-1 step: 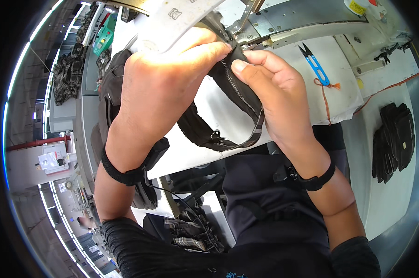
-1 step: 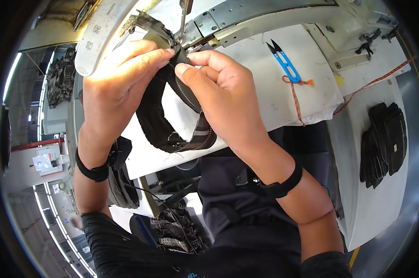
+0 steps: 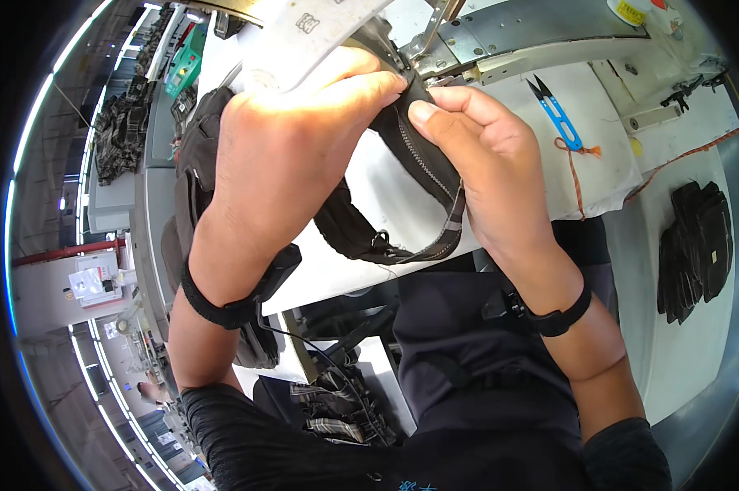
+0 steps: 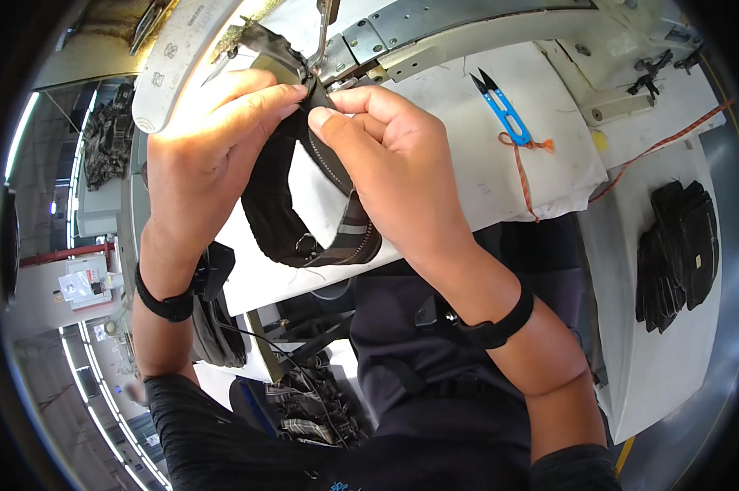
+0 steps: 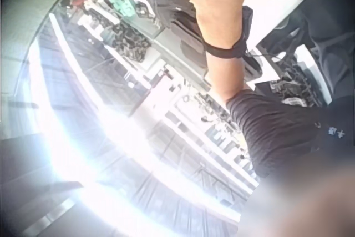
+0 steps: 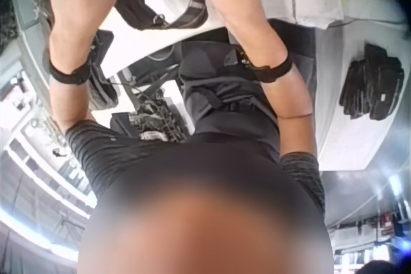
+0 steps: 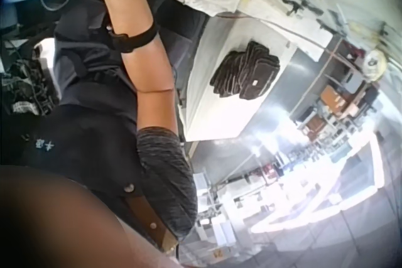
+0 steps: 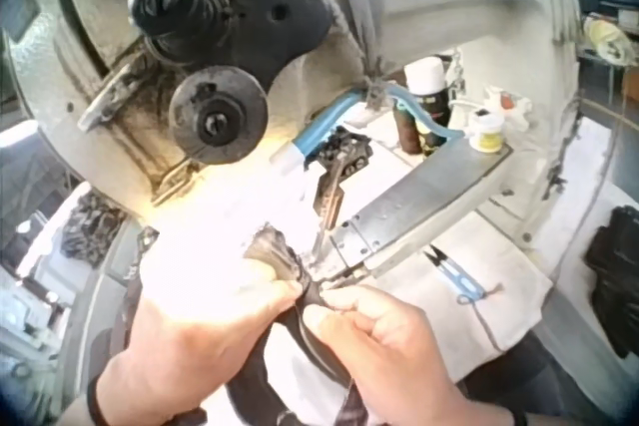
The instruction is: Sewing a fabric pouch using an industrial sewing machine.
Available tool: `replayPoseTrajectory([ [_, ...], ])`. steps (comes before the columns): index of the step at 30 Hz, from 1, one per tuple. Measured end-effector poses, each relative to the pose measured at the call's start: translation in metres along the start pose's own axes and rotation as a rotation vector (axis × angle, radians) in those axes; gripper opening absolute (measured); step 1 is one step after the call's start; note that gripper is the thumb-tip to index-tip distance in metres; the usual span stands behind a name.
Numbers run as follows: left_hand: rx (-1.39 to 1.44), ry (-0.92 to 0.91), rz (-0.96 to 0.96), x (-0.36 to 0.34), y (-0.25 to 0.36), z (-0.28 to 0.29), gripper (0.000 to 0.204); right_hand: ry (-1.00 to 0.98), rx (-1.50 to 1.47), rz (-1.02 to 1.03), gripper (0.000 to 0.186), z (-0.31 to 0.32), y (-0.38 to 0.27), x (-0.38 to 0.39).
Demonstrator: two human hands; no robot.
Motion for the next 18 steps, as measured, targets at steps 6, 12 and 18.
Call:
replayPoseTrajectory([
  [6, 0.032, 0.101, 0.247, 0.004, 0.012, -0.007, 0.016, 0.032, -0.053, 0.108, 0.015, 0.001, -0.003, -0.005],
  [12, -0.039, 0.120, 0.316, 0.007, 0.024, -0.013, 0.018, 0.086, 0.240, 0.207, 0.013, 0.012, -0.017, 0.006],
  [18, 0.037, 0.290, 0.313, 0.007, 0.033, -0.023, 0.015, 0.046, 0.400, 0.272, 0.019, 0.016, -0.018, 0.014],
])
Point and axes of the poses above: each hand's wrist, its own x-axis away from the middle knuckle, its own z-axis out of the back of the hand, y = z × x, the point moved 5 cm from there along -x, towards the middle knuckle, and after that the axes turned 11 degrees about x, right-handed, at the moved point
